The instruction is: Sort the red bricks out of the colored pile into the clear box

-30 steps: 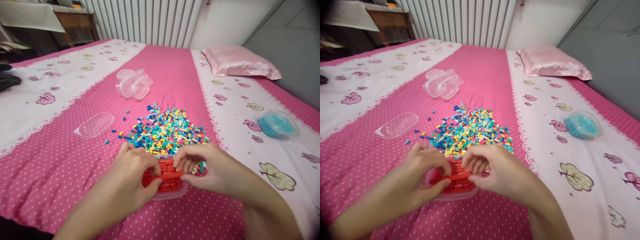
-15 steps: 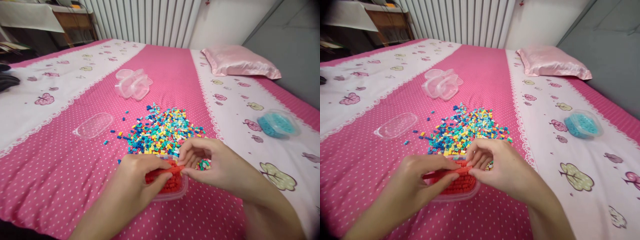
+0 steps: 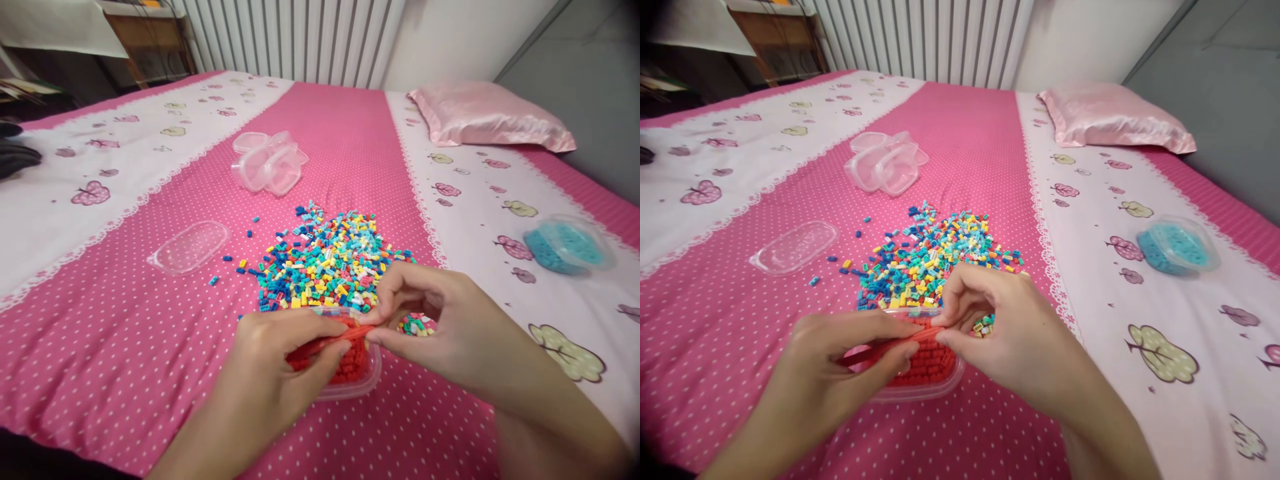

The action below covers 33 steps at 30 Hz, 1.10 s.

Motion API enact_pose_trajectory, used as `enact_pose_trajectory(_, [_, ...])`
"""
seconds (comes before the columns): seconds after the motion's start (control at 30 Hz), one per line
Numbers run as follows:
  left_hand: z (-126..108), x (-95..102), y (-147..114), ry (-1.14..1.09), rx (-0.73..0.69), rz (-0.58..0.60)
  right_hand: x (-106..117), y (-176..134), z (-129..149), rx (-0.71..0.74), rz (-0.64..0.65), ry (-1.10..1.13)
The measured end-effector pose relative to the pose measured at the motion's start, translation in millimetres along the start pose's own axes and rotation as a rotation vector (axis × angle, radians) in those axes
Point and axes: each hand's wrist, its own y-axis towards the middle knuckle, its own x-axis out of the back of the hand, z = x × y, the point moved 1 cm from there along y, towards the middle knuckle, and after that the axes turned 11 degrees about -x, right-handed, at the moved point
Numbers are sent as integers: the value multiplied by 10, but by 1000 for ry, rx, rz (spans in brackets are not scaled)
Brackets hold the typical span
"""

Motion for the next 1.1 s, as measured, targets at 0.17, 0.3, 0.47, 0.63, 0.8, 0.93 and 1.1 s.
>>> enact_pose_trajectory(0.17, [41, 37, -15, 20, 34, 178, -18, 4, -66, -39, 135, -106])
enact_pose_trajectory(0.3, [49, 71, -26, 131, -16, 223, -47, 4, -98, -9, 191, -246])
enact_pose_trajectory(0.47, [33, 54, -10, 156, -37, 206, -82, 12, -66, -35, 123, -265])
enact_pose_trajectory(0.63, [27, 36, -13, 135, -51, 200, -103, 6, -62, -9, 91, -292])
enact_pose_trajectory(0.8, [58, 3, -38, 124, -36, 201, -121, 18, -101, -29, 128, -283])
enact_pose_trajectory(0.93, [74, -13, -44, 108, -30, 202, -107, 17, -121, -37, 167, -266])
enact_pose_trajectory(1.1, [57, 2, -35, 83, -16, 343, -75, -12, -155, 30, 286, -373])
